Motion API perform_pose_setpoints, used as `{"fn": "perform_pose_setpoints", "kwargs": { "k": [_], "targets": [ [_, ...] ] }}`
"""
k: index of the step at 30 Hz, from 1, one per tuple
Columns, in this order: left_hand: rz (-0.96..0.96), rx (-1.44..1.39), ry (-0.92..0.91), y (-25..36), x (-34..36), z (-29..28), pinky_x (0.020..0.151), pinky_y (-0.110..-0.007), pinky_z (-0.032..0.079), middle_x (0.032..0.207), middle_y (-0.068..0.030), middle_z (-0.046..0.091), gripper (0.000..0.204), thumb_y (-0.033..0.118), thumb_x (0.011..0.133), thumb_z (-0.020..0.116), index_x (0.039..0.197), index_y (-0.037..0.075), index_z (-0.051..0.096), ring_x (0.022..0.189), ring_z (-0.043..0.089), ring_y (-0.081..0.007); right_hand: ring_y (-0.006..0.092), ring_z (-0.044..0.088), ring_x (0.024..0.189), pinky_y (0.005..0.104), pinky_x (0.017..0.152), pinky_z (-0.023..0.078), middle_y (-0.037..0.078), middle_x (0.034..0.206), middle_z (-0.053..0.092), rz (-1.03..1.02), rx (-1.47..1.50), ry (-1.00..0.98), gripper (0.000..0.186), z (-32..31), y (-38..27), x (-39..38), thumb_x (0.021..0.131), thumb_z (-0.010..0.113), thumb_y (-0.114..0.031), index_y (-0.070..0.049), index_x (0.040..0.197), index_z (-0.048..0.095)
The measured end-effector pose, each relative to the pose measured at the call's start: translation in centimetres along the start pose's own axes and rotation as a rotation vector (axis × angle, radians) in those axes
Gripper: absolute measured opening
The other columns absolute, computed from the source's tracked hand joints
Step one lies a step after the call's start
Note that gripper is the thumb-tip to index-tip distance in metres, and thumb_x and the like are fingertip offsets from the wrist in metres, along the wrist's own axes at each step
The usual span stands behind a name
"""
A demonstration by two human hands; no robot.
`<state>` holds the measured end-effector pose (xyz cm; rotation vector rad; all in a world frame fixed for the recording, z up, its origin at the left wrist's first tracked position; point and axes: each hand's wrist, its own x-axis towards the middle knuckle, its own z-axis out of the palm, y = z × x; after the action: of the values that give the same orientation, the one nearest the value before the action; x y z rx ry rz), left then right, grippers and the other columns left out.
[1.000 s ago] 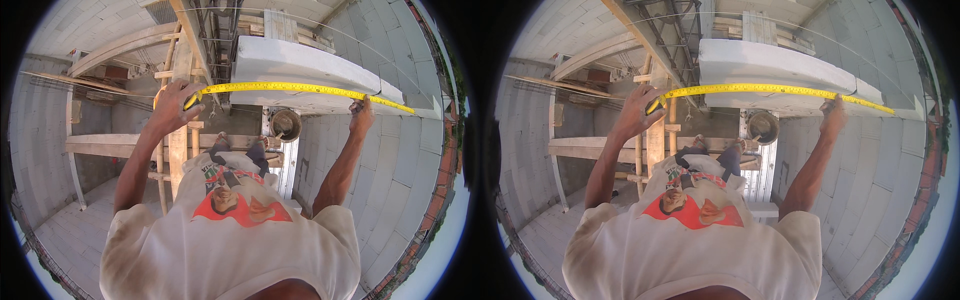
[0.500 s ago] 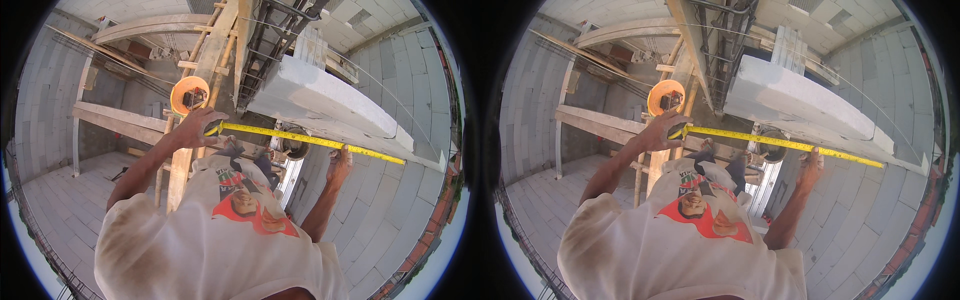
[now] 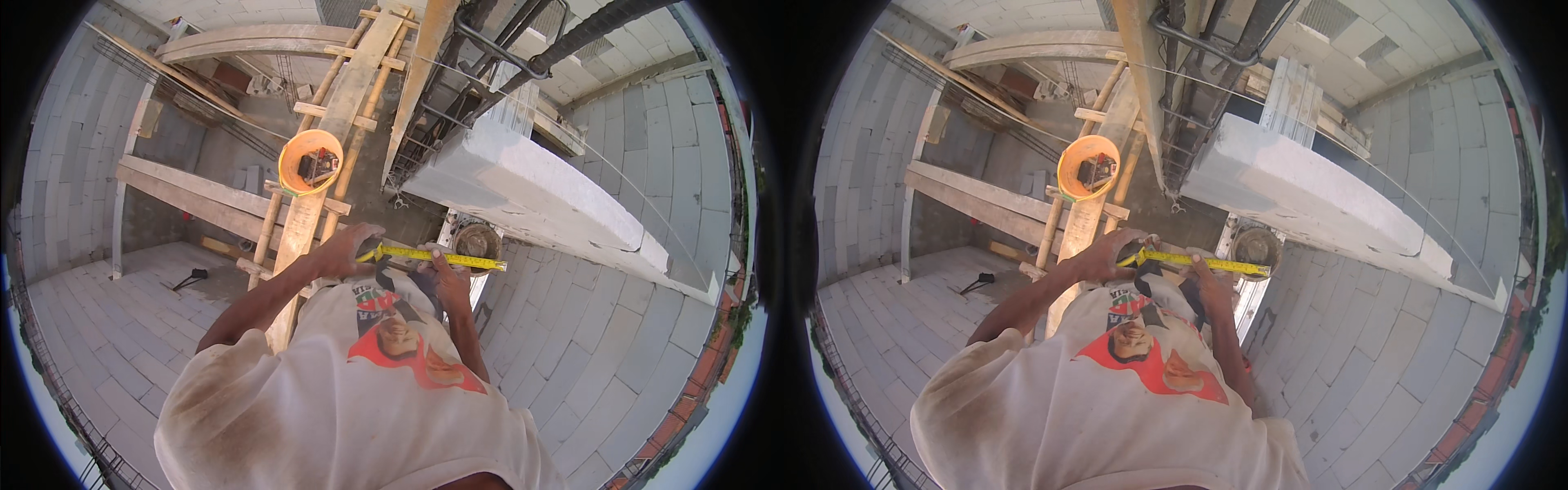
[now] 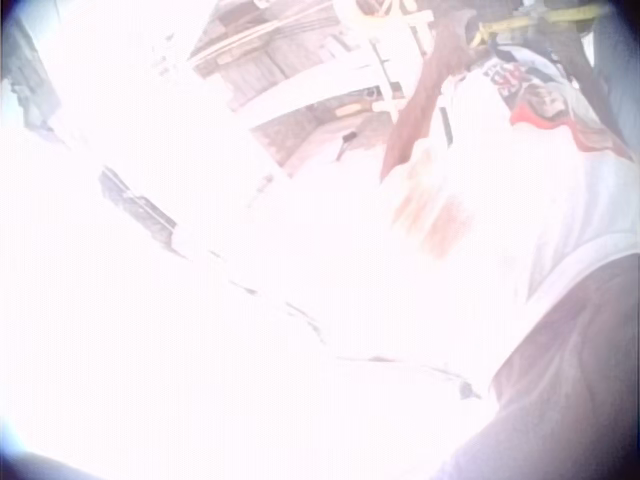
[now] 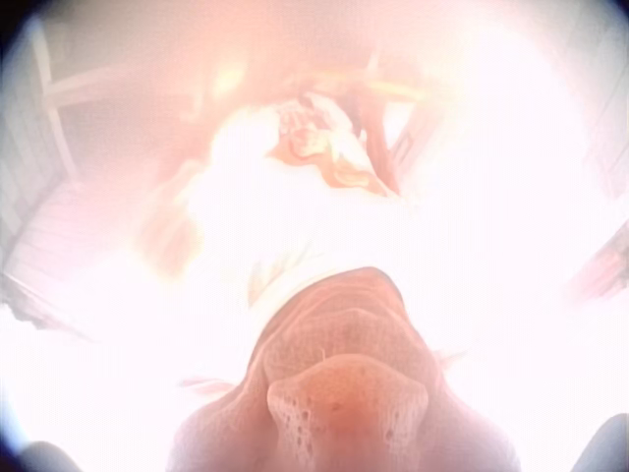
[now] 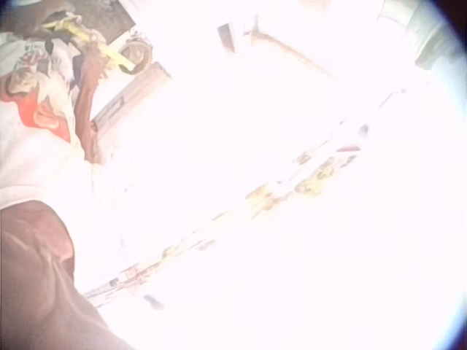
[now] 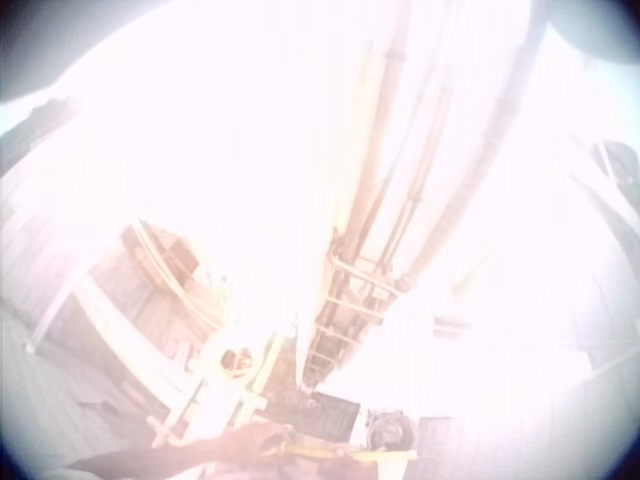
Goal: The person is building a wall on a rooftop using white blocks. They apply mortar to the blocks using a trowel, position the blocks on the wall, and tap them into place with a hammer. The person also uses a tape measure to check dimensions and alignment during the process.
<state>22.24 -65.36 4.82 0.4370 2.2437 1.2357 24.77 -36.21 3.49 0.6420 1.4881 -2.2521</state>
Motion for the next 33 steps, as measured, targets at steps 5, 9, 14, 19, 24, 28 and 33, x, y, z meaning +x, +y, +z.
{"fn": "perform_pose_setpoints", "kwargs": {
  "k": [5, 9, 14, 19, 24, 28, 33],
  "targets": [
    [0.014, -0.103, 0.078, 0.2, 0.4, 2.2, 0.111, -0.046, 0.046, 0.139, -0.0227, 0.059, 0.084, 0.04, 0.081, 0.086, 0.147, 0.003, 0.05, 0.129, 0.058, -0.0389, 0.0237, 0.076, 0.092, 0.0323, 0.078, 0.062, 0.022, 0.109, 0.073, 0.252, -0.12, -0.027, 0.075, 2.1, 0.6, 0.7, 0.095, 0.08, -0.021, 0.014, 0.141, 0.032],
    [-0.048, -0.15, 0.099, 1.0, 0.5, 3.1, 0.111, -0.046, 0.047, 0.138, -0.0238, 0.06, 0.084, 0.041, 0.081, 0.086, 0.146, 0.001, 0.051, 0.129, 0.059, -0.0396, 0.0249, 0.075, 0.1, 0.0341, 0.083, 0.062, 0.022, 0.111, 0.072, 0.384, -0.077, -0.023, 0.106, 2.0, 1.2, 1.6, 0.092, 0.084, -0.021, 0.011, 0.157, 0.006],
    [-0.095, -0.22, 0.107, -0.1, 0.2, 3.3, 0.111, -0.044, 0.047, 0.141, -0.0246, 0.059, 0.084, 0.039, 0.081, 0.087, 0.145, -0.001, 0.052, 0.131, 0.059, -0.0369, 0.0203, 0.072, 0.101, 0.034, 0.087, 0.061, 0.018, 0.122, 0.07, 0.268, -0.105, -0.184, 0.067, 1.1, 1.6, 3.2, 0.095, 0.08, -0.018, 0.005, 0.148, 0.047],
    [-0.155, -0.31, 0.108, -0.4, 0.1, 3.0, 0.112, -0.043, 0.047, 0.143, -0.024, 0.058, 0.084, 0.037, 0.081, 0.085, 0.147, -0.002, 0.05, 0.133, 0.059, -0.0344, 0.0179, 0.07, 0.101, 0.0333, 0.09, 0.06, 0.015, 0.122, 0.071, 0.063, -0.24, -0.214, 0.048, 1.6, 0.5, 2.8, 0.098, 0.076, -0.023, 0.0, 0.139, 0.063],
    [-0.33, -0.424, 0.095, 0.7, 0.7, 2.8, 0.11, -0.042, 0.048, 0.14, -0.0217, 0.06, 0.083, 0.04, 0.086, 0.081, 0.149, -0.002, 0.047, 0.13, 0.059, -0.0334, 0.0218, 0.068, 0.115, 0.0344, 0.099, 0.056, 0.017, 0.13, 0.07, 0.092, -0.443, -0.405, 0.06, 0.5, 1.1, 2.8, 0.098, 0.077, -0.028, -0.003, 0.148, 0.055],
    [-0.417, -0.689, 0.166, -0.2, 1.8, 4.2, 0.104, -0.037, 0.051, 0.133, -0.0198, 0.062, 0.082, 0.046, 0.091, 0.078, 0.147, -0.004, 0.047, 0.121, 0.062, -0.0274, 0.0246, 0.064, 0.124, 0.0381, 0.104, 0.053, 0.018, 0.138, 0.065, 0.092, -0.502, -0.453, 0.075, 1.4, 1.0, 2.5, 0.095, 0.08, -0.033, -0.004, 0.155, 0.045],
    [-0.664, -0.902, 0.229, -0.9, 3.7, 5.8, 0.098, -0.038, 0.052, 0.131, -0.0151, 0.061, 0.071, 0.046, 0.098, 0.071, 0.145, -0.002, 0.047, 0.116, 0.064, -0.024, 0.0241, 0.062, 0.124, 0.0386, 0.103, 0.052, 0.018, 0.146, 0.056, 0.014, -0.592, -0.497, 0.094, 4.8, 0.2, 2.0, 0.089, 0.085, -0.035, -0.001, 0.16, 0.033]
  ]
}}
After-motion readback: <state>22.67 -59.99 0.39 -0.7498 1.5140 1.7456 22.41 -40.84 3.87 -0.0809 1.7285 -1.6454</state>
